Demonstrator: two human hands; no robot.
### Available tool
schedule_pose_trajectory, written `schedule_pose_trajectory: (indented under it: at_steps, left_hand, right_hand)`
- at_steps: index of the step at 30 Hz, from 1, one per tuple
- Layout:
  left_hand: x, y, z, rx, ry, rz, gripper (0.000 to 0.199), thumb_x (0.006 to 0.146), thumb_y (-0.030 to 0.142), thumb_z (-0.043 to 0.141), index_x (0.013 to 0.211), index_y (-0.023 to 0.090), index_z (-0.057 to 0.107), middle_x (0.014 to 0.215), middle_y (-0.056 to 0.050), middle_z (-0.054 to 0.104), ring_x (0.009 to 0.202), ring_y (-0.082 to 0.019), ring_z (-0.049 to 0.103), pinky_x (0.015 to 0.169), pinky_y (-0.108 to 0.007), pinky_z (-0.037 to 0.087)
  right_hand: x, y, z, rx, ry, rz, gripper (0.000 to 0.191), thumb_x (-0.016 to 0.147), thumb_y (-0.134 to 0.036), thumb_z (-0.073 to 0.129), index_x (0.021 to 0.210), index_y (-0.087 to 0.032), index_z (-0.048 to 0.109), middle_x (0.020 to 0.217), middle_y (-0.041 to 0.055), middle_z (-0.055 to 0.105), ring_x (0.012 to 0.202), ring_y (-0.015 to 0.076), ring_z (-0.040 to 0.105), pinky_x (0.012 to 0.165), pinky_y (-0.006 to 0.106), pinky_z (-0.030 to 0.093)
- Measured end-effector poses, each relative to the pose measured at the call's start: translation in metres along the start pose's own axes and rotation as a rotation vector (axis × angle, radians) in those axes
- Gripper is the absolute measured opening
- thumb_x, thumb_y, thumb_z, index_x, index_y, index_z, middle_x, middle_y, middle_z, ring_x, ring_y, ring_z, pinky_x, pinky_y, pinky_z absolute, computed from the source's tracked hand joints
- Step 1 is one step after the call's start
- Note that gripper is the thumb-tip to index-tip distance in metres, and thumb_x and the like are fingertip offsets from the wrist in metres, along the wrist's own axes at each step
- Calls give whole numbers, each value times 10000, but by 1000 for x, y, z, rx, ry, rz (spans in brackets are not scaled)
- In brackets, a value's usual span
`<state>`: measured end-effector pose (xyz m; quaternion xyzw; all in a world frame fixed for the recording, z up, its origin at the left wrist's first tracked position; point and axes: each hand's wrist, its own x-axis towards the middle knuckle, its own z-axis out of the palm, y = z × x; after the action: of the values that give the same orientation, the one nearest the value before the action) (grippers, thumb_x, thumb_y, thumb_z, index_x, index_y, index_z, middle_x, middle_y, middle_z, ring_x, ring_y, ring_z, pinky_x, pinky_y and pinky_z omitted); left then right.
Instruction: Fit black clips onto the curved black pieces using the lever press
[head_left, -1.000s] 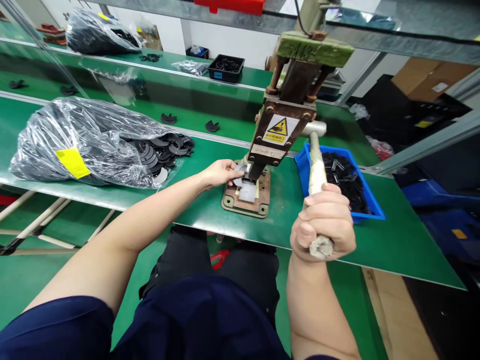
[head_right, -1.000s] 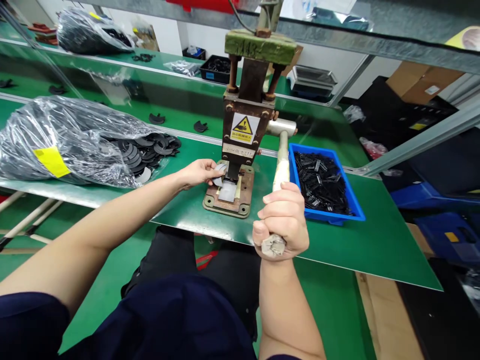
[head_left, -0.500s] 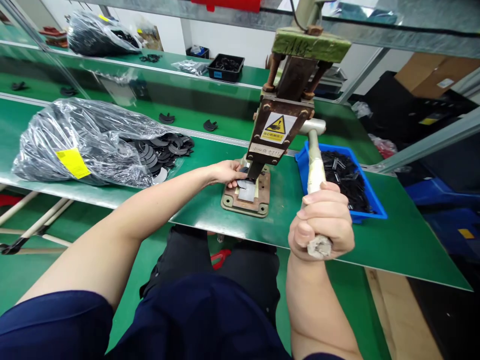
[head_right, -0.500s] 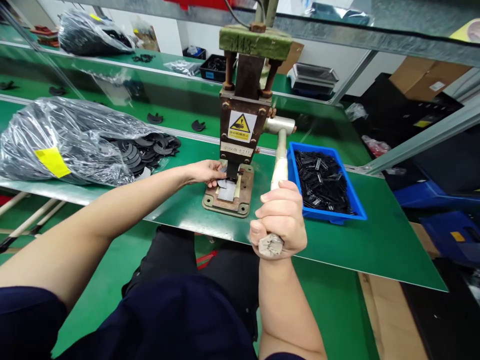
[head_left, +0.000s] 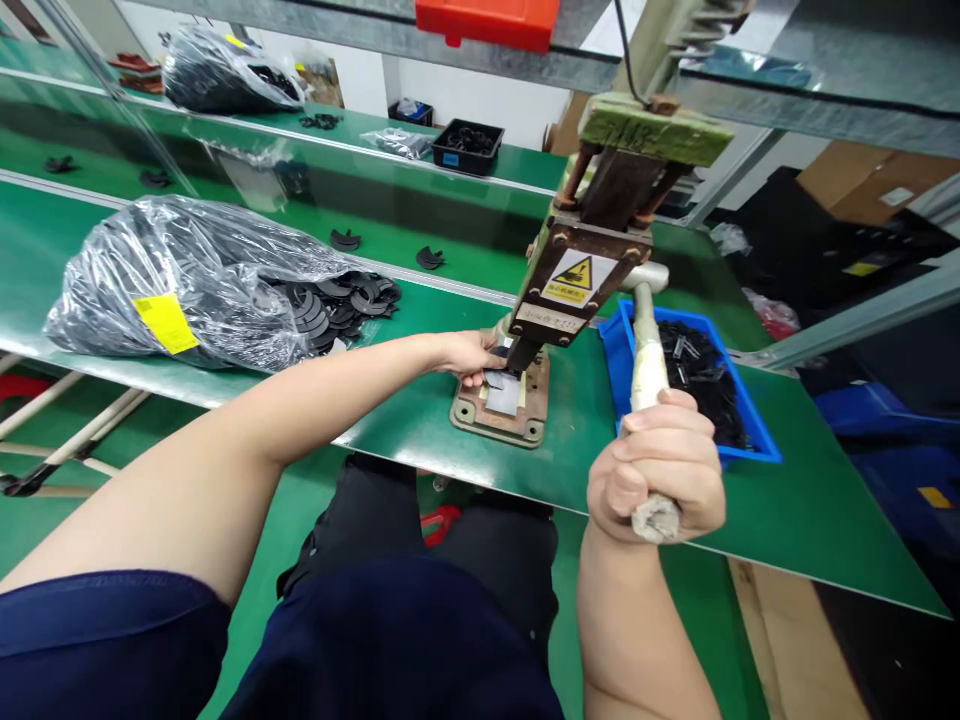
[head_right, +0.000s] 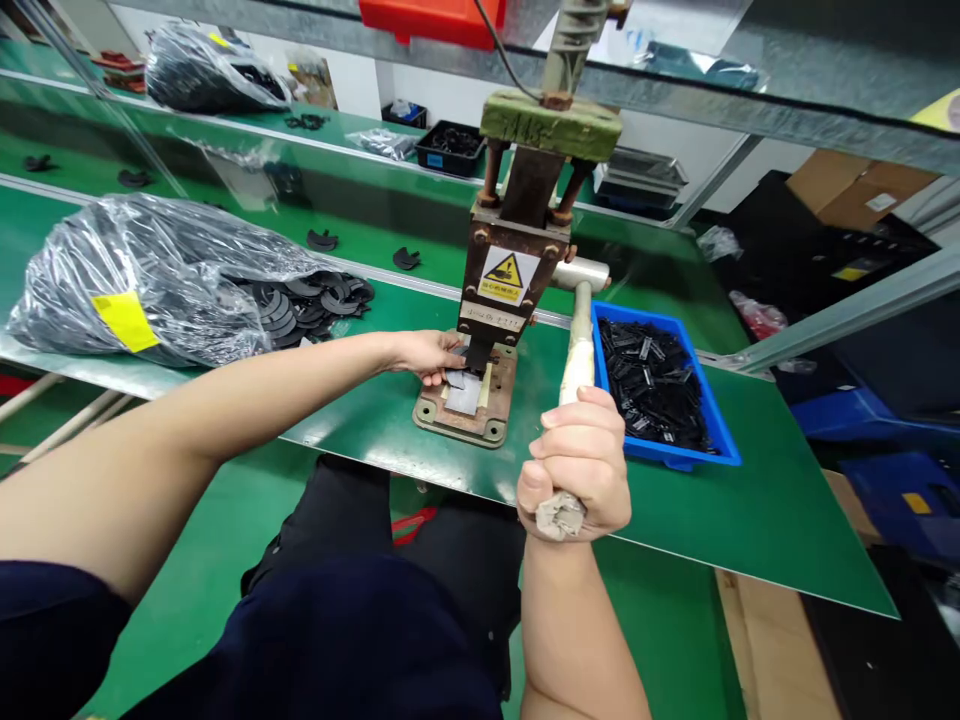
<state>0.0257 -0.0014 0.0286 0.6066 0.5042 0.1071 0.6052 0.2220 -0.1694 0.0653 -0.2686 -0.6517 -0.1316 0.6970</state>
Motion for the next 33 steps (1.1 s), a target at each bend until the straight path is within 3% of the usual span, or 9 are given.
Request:
schedule_pose_trajectory:
  at_steps: [4,9,13,21,26,33]
  left_hand:
    - [-9,-9,1,-44,-87,35,395,1000,378,745,1318,180,618,690,-11,700,558,-171,718,574,-244,580]
    - [-2,-2,-9,2,-117,65,197,972,264,773,1083,176,636,696,-12,702,558,-149,707,558,-219,572]
    - [6,2,-14,12,-115,52,232,932,287,826,950,188,617,637,8,673,546,-137,693,549,-200,555]
    - [7,11,-11,155,-143,-41,351,924,420,825,1138,201,652,604,20,669,498,-155,688,505,-201,517]
    - [7,12,-10,248,-90,8,322,886,480,841,933,199,692,478,50,522,350,-105,498,378,-201,316]
    - [9,14,2,422,19,111,195,894,357,788,969,177,776,592,9,644,399,-112,496,444,-230,383]
  right_hand:
    - [0,0,-3,-7,-27,-7,385,959,-387,685,684,-221,472,668,-67,580,804,125,688,1001,504,576]
    - [0,-1,-3,0,-26,10,379,967,-379,686,685,-216,492,673,-67,587,809,119,684,1011,499,570]
    - [-2,-2,-2,2,-19,10,377,970,-391,683,692,-219,497,685,-69,583,821,120,686,1021,507,574]
    - [-6,-4,-1,-10,7,42,348,967,-392,662,712,-232,486,697,-69,555,839,122,675,1060,516,569]
    - [-6,-2,-2,-53,12,29,327,955,-432,630,720,-265,475,669,-78,527,777,140,673,1012,514,600]
    - [-6,2,2,-39,42,-3,343,945,-409,641,709,-244,455,669,-75,524,770,126,663,1004,490,587]
